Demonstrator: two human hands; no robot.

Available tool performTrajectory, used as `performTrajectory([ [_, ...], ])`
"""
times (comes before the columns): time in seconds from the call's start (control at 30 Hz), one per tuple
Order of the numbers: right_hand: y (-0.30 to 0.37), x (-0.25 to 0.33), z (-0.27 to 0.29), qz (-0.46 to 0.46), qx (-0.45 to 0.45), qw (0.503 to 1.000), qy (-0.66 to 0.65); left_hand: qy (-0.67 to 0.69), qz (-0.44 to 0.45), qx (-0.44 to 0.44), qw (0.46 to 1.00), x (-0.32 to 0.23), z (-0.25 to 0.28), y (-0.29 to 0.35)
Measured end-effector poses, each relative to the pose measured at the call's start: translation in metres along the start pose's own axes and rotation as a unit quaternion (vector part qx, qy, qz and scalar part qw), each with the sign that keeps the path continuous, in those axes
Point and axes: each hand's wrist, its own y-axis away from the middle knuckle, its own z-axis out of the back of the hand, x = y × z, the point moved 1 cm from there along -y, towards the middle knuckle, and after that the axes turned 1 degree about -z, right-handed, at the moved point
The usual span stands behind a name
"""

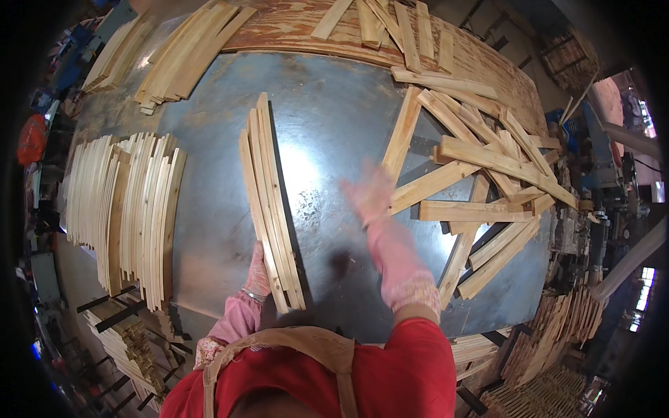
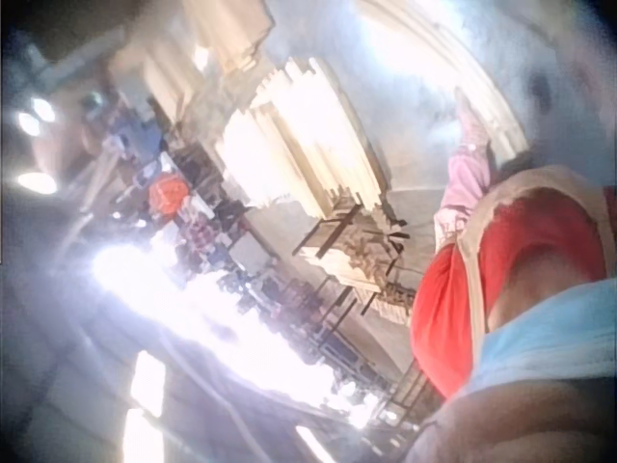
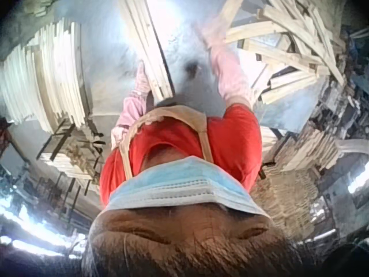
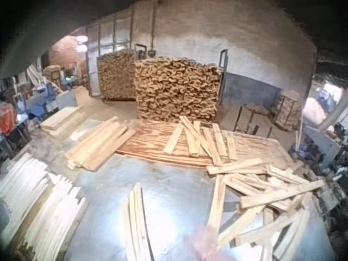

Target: The person picks up thin wooden planks from a pile on a metal table and stacks them neatly. They repeatedly grab planks, align them, and place them into a growing stack, occasionally adjusting the pile to keep it organized.

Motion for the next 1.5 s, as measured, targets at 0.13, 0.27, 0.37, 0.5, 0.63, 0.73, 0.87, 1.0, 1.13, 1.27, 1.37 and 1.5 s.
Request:
performTrajectory([
  [0.13, -0.060, -0.048, 0.013, -0.301, 0.139, 0.943, -0.001, 0.011, 0.012, 0.049, 0.999, -0.019, -0.003, 0.026],
  [0.27, -0.041, -0.049, -0.019, -0.291, 0.112, 0.897, -0.313, -0.004, 0.028, 0.118, 0.993, -0.040, -0.006, 0.060],
  [0.37, 0.013, -0.004, -0.025, -0.216, 0.107, 0.724, -0.646, 0.020, 0.064, 0.069, 0.995, -0.046, 0.020, 0.073],
  [0.5, 0.087, 0.109, -0.001, -0.252, 0.223, 0.407, -0.849, 0.016, 0.079, 0.128, 0.989, -0.058, 0.034, 0.082],
  [0.63, 0.148, 0.258, -0.014, -0.261, 0.255, 0.421, -0.830, 0.068, 0.077, 0.002, 0.995, -0.071, 0.054, 0.090],
  [0.73, 0.169, 0.334, -0.004, -0.312, 0.290, 0.429, -0.797, -0.038, -0.014, -0.067, 0.997, -0.102, 0.078, 0.122],
  [0.87, 0.177, 0.397, -0.049, -0.293, 0.365, 0.398, -0.789, -0.370, -0.185, -0.212, 0.886, -0.169, 0.104, 0.185],
  [1.0, 0.187, 0.462, -0.058, -0.273, 0.330, 0.437, -0.791, -0.608, -0.370, -0.338, 0.616, -0.232, 0.108, 0.247],
  [1.13, 0.190, 0.483, -0.058, -0.313, 0.327, 0.421, -0.786, -0.754, -0.214, -0.226, 0.578, -0.252, 0.088, 0.282],
  [1.27, 0.188, 0.474, -0.052, -0.340, 0.348, 0.410, -0.771, -0.744, -0.049, -0.142, 0.652, -0.249, 0.061, 0.297],
  [1.37, 0.186, 0.450, -0.065, -0.317, 0.382, 0.470, -0.729, -0.648, -0.142, -0.126, 0.738, -0.234, 0.106, 0.284],
  [1.5, 0.157, 0.477, -0.023, -0.123, 0.389, 0.855, -0.322, -0.595, -0.195, -0.144, 0.766, -0.234, 0.129, 0.302],
])
